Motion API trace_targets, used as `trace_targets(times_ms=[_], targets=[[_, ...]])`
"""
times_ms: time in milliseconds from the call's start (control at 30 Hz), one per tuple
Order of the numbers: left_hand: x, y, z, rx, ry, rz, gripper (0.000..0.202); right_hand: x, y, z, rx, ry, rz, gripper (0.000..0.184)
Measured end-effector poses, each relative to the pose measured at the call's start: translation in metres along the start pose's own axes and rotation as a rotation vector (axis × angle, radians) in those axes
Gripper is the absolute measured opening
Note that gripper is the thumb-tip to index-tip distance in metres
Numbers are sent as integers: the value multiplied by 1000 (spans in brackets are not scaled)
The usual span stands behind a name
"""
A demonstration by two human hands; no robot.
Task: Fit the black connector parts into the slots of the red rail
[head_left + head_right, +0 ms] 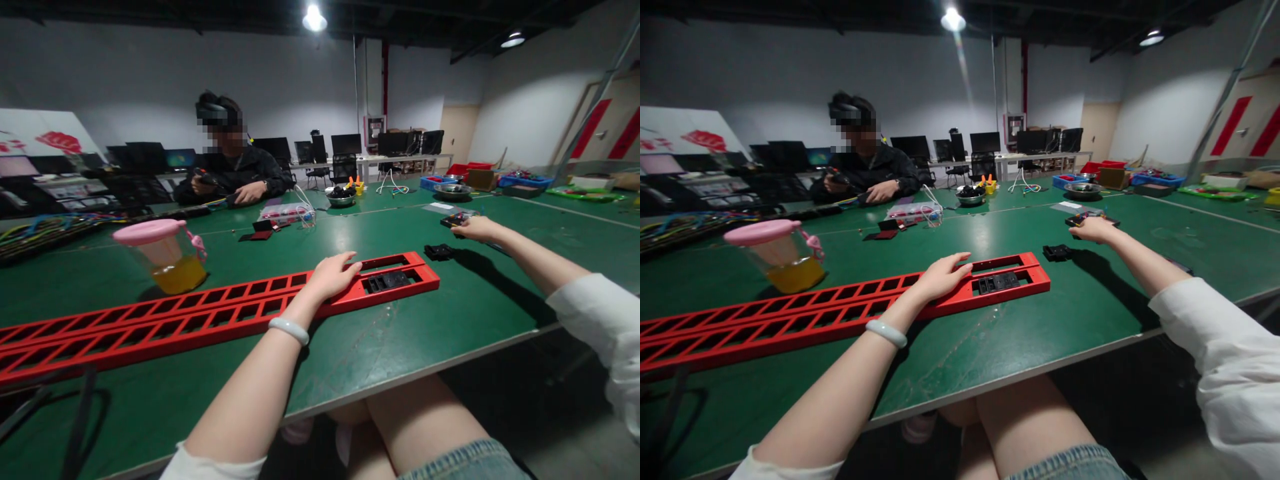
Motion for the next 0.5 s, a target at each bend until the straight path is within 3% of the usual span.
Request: trace_targets(times_ms=[100, 267, 500], targets=[[-2, -2, -6, 46, 84, 1, 47, 2, -8, -24, -27, -42, 79, 46], [-1, 2, -7, 71, 103, 15, 41, -1, -17, -41, 161, -191, 2, 44], [2, 1, -7, 97, 77, -31, 38, 3, -34, -51, 265, -143, -24, 37]])
Point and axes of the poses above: each hand's wrist, its own x-axis towards the middle knuckle, its own z-axis out of the back of the hand, y = z × x, the point moved 5 cm from there along x, towards the middle knuckle, and after that the axes turned 4 degrees about y, right-handed, at the moved point
